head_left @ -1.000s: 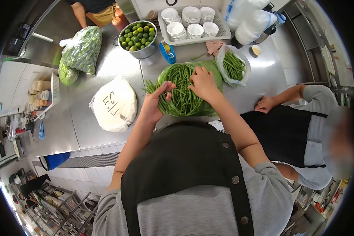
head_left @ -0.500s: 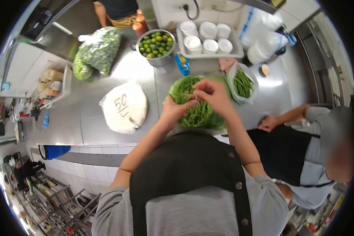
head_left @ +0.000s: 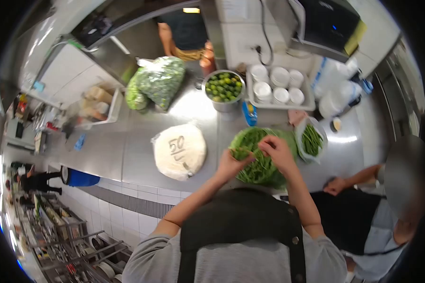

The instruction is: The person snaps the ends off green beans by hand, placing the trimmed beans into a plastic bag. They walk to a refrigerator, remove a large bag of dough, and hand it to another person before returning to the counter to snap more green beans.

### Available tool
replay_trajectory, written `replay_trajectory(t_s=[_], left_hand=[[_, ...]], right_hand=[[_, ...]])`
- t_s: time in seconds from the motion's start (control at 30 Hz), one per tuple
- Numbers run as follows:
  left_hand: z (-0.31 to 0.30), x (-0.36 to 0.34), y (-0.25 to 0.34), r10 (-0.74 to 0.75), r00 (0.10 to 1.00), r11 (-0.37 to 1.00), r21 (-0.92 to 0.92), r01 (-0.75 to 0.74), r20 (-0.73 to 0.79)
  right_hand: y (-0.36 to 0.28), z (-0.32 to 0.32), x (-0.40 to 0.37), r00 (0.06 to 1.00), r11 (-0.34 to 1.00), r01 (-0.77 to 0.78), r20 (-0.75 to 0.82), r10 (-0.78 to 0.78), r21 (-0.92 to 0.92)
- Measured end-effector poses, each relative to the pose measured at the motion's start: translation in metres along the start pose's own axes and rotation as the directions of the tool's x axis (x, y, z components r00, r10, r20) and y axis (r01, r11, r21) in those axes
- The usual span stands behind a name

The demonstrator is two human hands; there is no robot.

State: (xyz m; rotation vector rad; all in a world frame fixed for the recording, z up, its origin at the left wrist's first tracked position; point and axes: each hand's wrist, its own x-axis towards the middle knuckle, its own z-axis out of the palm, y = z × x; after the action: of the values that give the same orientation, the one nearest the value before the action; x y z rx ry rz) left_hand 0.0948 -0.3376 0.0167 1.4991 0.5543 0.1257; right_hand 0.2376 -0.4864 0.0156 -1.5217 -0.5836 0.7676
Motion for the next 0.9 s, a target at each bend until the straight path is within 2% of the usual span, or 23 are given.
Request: replay_trajectory(t_s=[0.1,0.13,0.2,0.23,0.33,0.43,0.53,0.6,0.63,0.77,0.9], left_hand=[[0.000,0.001,-0.004,0.020,1.000,0.997,0.069,-0.021,0.020],[-0.003,0.001,-0.007,0.070,0.997,0.993,0.095,-0.073,0.030],[0.001,0.002,-0.010,0.173,0.982,0.974,0.137,-0.183,0.081],[0.004,0.002,-0.009,0.167,0.983,0.966,0.187,-0.180,0.080],[0.003,-0.005,0.002,0.138,0.984,0.923,0.346,-0.169,0.112],[0.002,0.004,-0.014,0.350,0.933,0.754,0.566,-0.333,0.082],[-0.005,0.012,-0.012,0.275,0.961,0.901,0.352,-0.254,-0.010],[-0.005,0.013,0.008,0.095,0.993,0.992,0.089,-0.089,-0.074],[-0.005,0.013,0.018,-0.001,0.996,0.999,-0.048,-0.004,-0.090],[-0.007,0.022,0.022,0.004,0.997,0.920,-0.389,-0.035,-0.082],[-0.004,0.024,0.023,-0.027,0.996,0.882,-0.471,-0.019,-0.091]], right_hand=[[-0.010,0.004,-0.008,0.982,0.932,-0.173,0.135,0.136,0.320],[-0.010,0.004,-0.010,0.971,0.897,-0.228,0.154,0.182,0.380],[-0.008,0.000,-0.011,0.961,0.925,-0.251,0.188,0.203,0.286],[-0.006,-0.007,-0.015,0.958,0.935,-0.261,0.186,0.220,0.240],[0.003,-0.013,-0.023,0.928,0.898,-0.311,0.305,0.215,0.312],[0.003,-0.018,-0.029,0.905,0.758,-0.360,0.401,0.141,0.544],[-0.011,-0.021,-0.030,0.944,0.784,-0.287,0.303,0.132,0.550],[-0.007,-0.024,-0.025,0.966,0.825,-0.247,0.200,0.166,0.509],[-0.003,-0.023,-0.024,0.977,0.870,-0.197,0.160,0.139,0.452],[0.001,-0.010,-0.018,0.998,0.984,-0.028,0.062,0.017,0.177],[-0.011,0.006,-0.019,0.999,0.999,-0.016,0.046,0.018,-0.038]])
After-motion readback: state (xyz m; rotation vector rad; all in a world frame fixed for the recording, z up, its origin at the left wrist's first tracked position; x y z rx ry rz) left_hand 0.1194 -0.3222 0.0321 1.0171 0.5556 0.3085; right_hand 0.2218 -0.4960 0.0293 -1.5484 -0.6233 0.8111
